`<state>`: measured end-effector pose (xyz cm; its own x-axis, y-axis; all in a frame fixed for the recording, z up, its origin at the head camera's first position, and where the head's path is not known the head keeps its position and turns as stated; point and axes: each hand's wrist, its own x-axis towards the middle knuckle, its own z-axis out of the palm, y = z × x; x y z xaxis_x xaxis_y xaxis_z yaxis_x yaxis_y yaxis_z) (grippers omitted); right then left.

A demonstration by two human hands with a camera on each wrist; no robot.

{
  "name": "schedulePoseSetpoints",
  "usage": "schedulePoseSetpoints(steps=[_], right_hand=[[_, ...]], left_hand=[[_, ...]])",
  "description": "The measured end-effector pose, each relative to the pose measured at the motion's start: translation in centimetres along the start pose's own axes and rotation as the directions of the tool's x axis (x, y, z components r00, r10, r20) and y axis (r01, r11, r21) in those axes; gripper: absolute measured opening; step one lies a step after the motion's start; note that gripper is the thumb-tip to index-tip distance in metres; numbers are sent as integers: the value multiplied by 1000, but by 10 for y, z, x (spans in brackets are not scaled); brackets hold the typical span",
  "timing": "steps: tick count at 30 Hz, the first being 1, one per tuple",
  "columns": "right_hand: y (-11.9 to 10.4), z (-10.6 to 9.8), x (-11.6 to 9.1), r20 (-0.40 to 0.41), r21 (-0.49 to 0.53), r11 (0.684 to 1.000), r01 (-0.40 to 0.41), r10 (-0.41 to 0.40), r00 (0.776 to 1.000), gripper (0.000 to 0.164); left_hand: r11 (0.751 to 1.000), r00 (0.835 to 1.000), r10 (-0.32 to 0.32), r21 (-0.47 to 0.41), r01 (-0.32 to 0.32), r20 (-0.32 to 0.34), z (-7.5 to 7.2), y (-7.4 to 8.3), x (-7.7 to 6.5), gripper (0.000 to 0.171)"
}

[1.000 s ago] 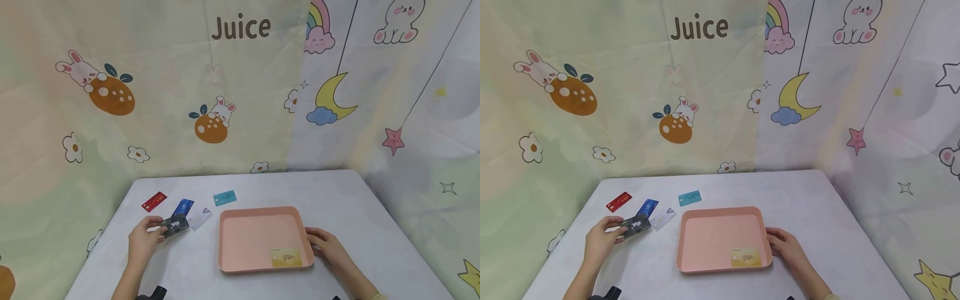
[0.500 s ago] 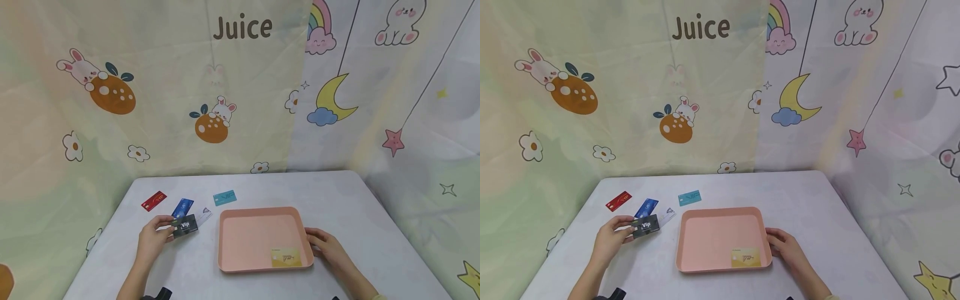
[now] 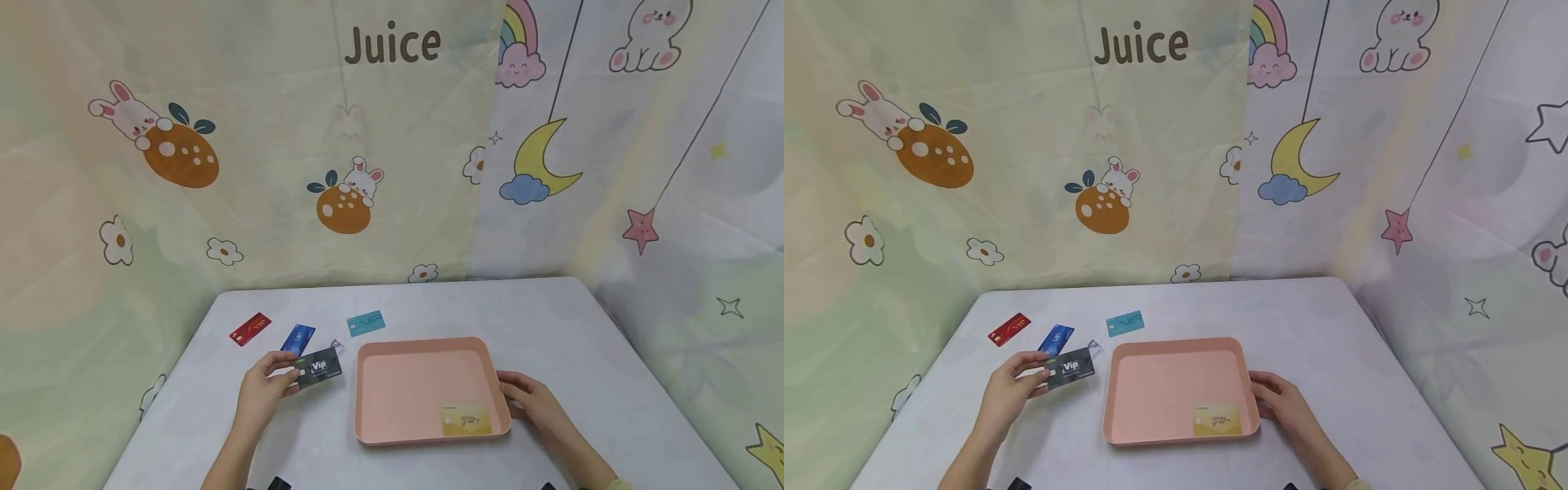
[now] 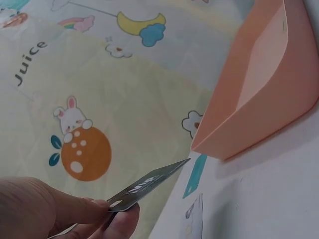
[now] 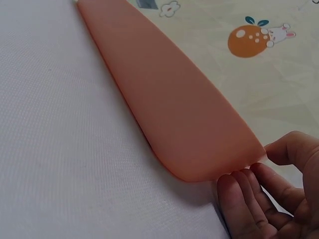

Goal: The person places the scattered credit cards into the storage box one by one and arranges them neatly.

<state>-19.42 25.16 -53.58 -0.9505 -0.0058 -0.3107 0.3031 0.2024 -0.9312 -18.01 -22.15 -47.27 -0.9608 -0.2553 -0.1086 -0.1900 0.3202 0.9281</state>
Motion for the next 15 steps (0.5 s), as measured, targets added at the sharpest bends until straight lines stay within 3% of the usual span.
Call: schedulePoseSetpoints(steps=[15], right_hand=[[1, -1, -1, 4, 17, 1000, 5, -5, 1000, 52]], left_hand=[[998, 1000, 2, -55, -1, 25, 31, 9, -7, 32]])
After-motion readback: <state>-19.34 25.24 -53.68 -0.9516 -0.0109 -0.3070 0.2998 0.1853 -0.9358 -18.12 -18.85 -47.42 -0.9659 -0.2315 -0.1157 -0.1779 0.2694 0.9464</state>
